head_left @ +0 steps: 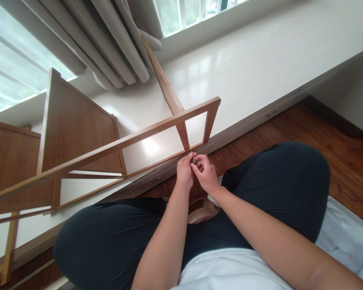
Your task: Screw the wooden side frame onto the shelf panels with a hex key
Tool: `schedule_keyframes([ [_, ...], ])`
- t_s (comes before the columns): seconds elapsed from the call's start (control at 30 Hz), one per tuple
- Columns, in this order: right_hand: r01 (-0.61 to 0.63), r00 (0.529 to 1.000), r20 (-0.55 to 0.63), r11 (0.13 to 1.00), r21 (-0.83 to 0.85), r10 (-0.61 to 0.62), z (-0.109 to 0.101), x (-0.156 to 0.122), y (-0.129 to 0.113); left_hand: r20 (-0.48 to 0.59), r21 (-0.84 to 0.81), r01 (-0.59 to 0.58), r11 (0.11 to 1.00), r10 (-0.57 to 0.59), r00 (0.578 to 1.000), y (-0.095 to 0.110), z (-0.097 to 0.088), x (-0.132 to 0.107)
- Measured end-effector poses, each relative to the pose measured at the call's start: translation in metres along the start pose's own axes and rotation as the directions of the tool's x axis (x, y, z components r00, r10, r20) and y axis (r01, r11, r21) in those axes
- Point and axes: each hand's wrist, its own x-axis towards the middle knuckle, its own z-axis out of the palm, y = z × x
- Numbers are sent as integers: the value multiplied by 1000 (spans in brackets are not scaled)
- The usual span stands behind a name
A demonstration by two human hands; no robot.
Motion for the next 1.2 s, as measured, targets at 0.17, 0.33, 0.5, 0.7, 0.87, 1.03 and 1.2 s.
schedule_keyframes([
  [0.17,18,1000,12,1000,-22,-17,0,0,1,3,-3,-6,1000,6,1000,1,-1,0],
  [0.33,26,1000,19,995,-92,-24,-1,1,0,5,-2,-11,1000,11,1000,0,-1,2],
  [0.5,64,998,44,971,-232,-55,-4,2,-1,9,-3,2,1000,-1,1000,-1,-2,2],
  [0.7,117,992,81,908,-401,-93,-6,2,-1,12,-2,20,1000,-20,1000,-2,-2,3],
  [0.87,121,992,90,893,-434,-90,-6,2,-1,8,0,19,1000,-19,1000,-1,-1,1],
  [1.03,125,991,98,876,-466,-90,-6,2,-2,6,2,20,1000,-20,1000,0,0,0],
  [1.2,128,991,102,859,-496,-89,-7,2,-2,4,5,21,1000,-21,1000,0,1,0],
])
